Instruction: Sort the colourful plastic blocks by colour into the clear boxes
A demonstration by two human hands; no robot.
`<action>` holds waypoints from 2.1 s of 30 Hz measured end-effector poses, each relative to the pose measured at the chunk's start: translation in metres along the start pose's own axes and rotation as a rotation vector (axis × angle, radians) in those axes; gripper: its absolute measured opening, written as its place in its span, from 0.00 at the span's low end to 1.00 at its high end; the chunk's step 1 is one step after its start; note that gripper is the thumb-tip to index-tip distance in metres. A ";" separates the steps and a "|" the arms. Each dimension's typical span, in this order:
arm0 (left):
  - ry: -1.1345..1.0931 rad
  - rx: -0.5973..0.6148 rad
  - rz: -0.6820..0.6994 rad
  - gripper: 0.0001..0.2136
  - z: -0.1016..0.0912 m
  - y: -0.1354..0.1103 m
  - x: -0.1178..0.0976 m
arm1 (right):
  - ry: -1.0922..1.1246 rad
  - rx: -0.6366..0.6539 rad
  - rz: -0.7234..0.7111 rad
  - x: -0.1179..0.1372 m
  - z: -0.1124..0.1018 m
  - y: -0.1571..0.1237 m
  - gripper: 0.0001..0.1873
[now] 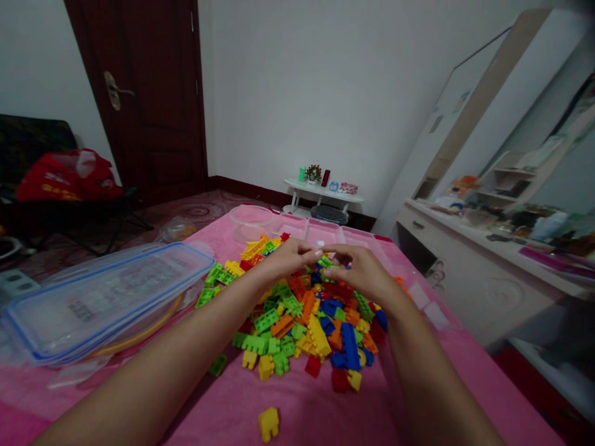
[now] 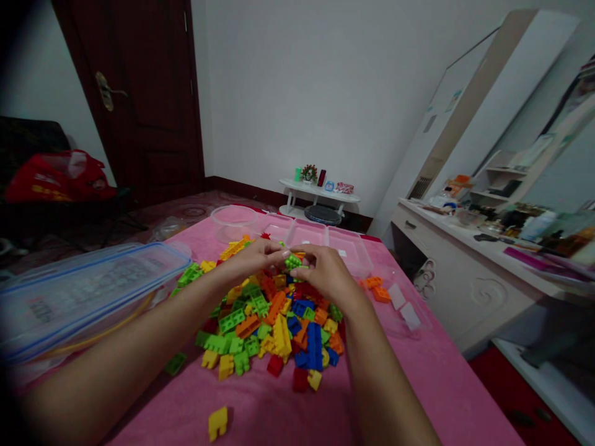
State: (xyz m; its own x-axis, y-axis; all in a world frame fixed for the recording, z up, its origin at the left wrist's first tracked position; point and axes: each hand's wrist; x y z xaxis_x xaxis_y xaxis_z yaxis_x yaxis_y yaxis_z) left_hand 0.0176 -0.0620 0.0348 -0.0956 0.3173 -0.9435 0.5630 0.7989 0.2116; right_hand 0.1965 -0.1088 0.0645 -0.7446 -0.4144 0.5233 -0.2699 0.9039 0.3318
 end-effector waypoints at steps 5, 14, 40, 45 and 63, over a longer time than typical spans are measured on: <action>-0.104 -0.031 -0.010 0.22 0.008 -0.001 0.000 | 0.007 -0.002 0.066 0.004 0.001 0.000 0.16; 0.160 -0.088 0.105 0.18 0.021 0.001 0.011 | 0.062 0.053 0.212 -0.015 -0.019 -0.007 0.10; 1.013 -0.093 0.211 0.17 0.012 0.002 0.036 | -0.282 0.310 0.601 -0.056 -0.038 -0.014 0.14; 1.008 -0.099 0.231 0.12 0.011 -0.001 0.031 | -0.284 0.448 0.633 -0.060 -0.018 -0.014 0.20; -0.283 -0.157 0.045 0.23 0.013 0.005 0.010 | 0.234 -0.024 0.122 0.017 -0.004 0.002 0.24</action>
State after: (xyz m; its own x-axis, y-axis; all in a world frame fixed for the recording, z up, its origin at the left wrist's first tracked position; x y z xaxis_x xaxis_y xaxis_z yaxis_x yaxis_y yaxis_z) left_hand 0.0298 -0.0615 0.0227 0.1709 0.2167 -0.9612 0.4261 0.8633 0.2704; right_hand 0.1861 -0.1149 0.0772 -0.6089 -0.3178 0.7268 -0.1698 0.9472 0.2719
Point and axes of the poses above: each hand's wrist, its own y-axis towards the middle knuckle, its own z-axis out of the palm, x = y × z
